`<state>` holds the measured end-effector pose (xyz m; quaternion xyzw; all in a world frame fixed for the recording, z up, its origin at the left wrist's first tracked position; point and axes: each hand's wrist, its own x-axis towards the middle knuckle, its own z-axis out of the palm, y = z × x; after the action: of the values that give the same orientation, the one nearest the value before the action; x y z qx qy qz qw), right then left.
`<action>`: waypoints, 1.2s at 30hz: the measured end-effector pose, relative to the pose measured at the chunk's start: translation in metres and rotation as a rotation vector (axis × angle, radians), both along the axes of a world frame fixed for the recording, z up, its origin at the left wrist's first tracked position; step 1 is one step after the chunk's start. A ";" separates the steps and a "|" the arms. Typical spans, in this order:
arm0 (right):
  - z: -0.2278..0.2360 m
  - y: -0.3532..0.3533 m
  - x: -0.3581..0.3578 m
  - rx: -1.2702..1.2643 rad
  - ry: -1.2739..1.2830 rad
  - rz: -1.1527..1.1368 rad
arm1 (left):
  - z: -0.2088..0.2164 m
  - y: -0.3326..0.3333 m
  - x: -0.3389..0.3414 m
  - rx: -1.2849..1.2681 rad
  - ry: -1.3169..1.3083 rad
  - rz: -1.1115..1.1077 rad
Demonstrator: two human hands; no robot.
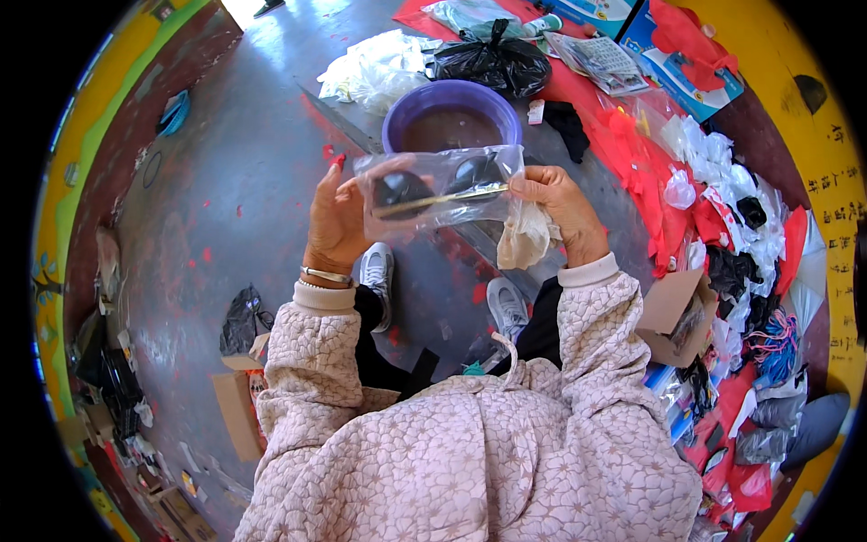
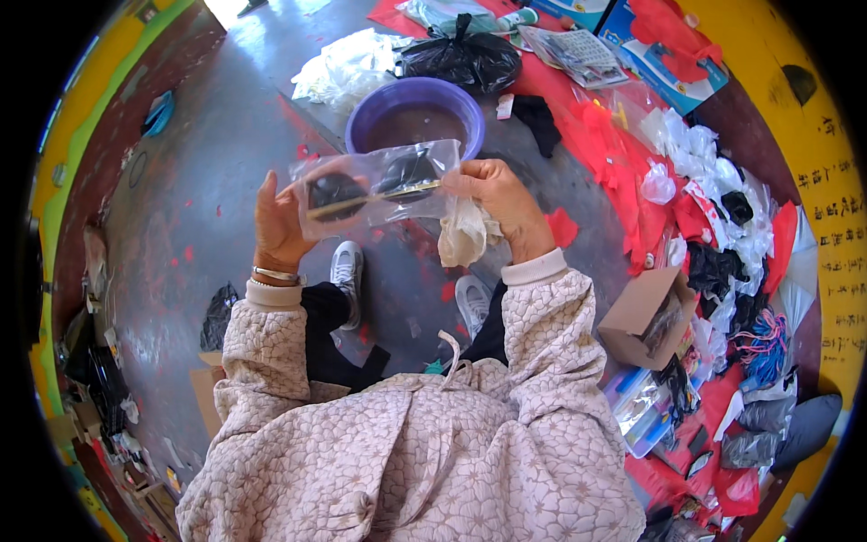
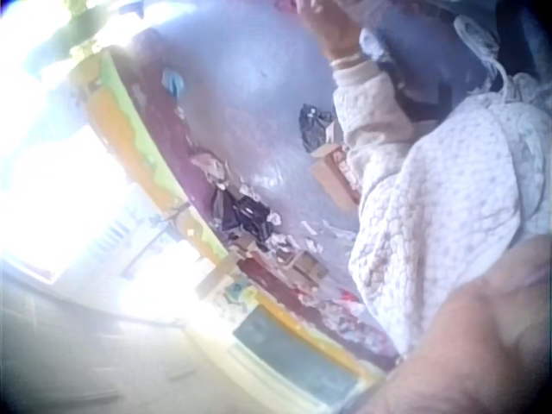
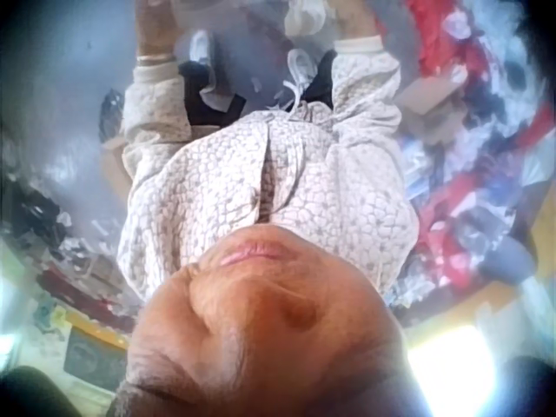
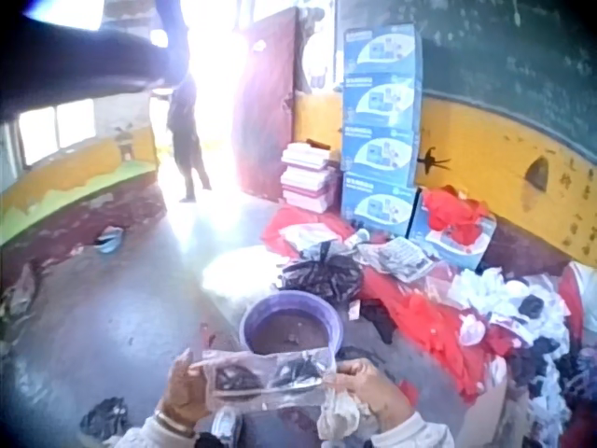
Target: The person sits on the floor and wipes the lenses and frames of several pairs of sunglasses using a white cloth. They handle each pair individually, removing them from plastic bags, wiping them, and placing them into a cardboard box.
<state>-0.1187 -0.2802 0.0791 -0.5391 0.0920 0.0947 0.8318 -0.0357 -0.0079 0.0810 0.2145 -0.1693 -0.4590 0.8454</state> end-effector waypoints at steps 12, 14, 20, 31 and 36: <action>-0.010 -0.011 0.007 -0.166 -0.009 -0.086 | -0.013 -0.014 -0.014 0.515 -0.049 0.207; -0.009 -0.015 0.008 -0.170 -0.011 -0.112 | -0.016 -0.015 -0.013 0.482 -0.072 0.189; -0.017 -0.030 0.014 -0.483 -0.073 -0.447 | -0.020 -0.023 -0.017 0.383 -0.044 0.152; -0.004 0.063 0.019 -1.468 -0.752 -0.226 | -0.041 -0.033 -0.026 0.367 -0.031 0.167; -0.018 -0.025 0.029 -1.443 -0.368 -0.759 | -0.032 -0.030 -0.023 0.258 -0.002 0.184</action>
<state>-0.0900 -0.3049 0.0612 -0.8787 0.1681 -0.3638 0.2595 -0.0585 -0.0377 0.0485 0.3365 -0.0894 -0.3974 0.8490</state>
